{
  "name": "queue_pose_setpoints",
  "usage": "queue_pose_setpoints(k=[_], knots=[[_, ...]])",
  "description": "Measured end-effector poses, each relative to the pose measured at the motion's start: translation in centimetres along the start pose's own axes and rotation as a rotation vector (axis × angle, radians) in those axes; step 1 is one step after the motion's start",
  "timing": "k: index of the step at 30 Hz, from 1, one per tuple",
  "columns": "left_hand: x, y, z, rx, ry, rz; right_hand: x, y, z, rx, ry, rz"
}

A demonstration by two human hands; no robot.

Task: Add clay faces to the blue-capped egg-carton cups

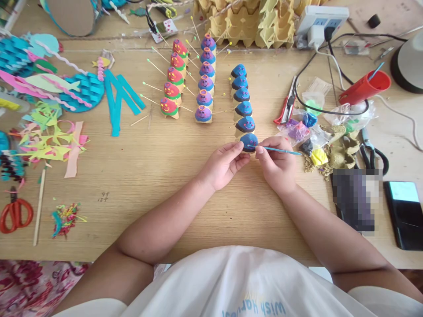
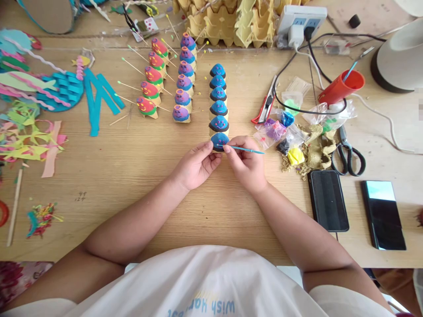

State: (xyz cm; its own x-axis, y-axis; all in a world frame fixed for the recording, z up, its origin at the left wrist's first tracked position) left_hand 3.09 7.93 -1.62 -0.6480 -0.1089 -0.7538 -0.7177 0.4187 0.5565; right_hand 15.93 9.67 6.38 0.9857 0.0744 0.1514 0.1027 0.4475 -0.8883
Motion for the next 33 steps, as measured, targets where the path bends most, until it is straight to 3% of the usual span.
queue_pose_setpoints(k=[33], knots=[[-0.08, 0.07, -0.17, 0.008, 0.022, 0.009, -0.01, 0.33, 0.06, -0.033, -0.003, -0.002]])
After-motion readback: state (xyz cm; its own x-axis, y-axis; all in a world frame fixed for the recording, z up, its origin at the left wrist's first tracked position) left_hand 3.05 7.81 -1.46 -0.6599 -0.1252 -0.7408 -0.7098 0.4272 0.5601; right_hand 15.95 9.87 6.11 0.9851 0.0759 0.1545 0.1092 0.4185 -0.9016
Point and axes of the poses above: each hand's wrist, its own z-axis towards the middle knuckle, its own x-axis out of the back of the hand, y = z × x, the point moved 10 cm from there along z, towards the middle knuckle, and after that the axes turned 2 degrees about -y, right-handed, at the moved point
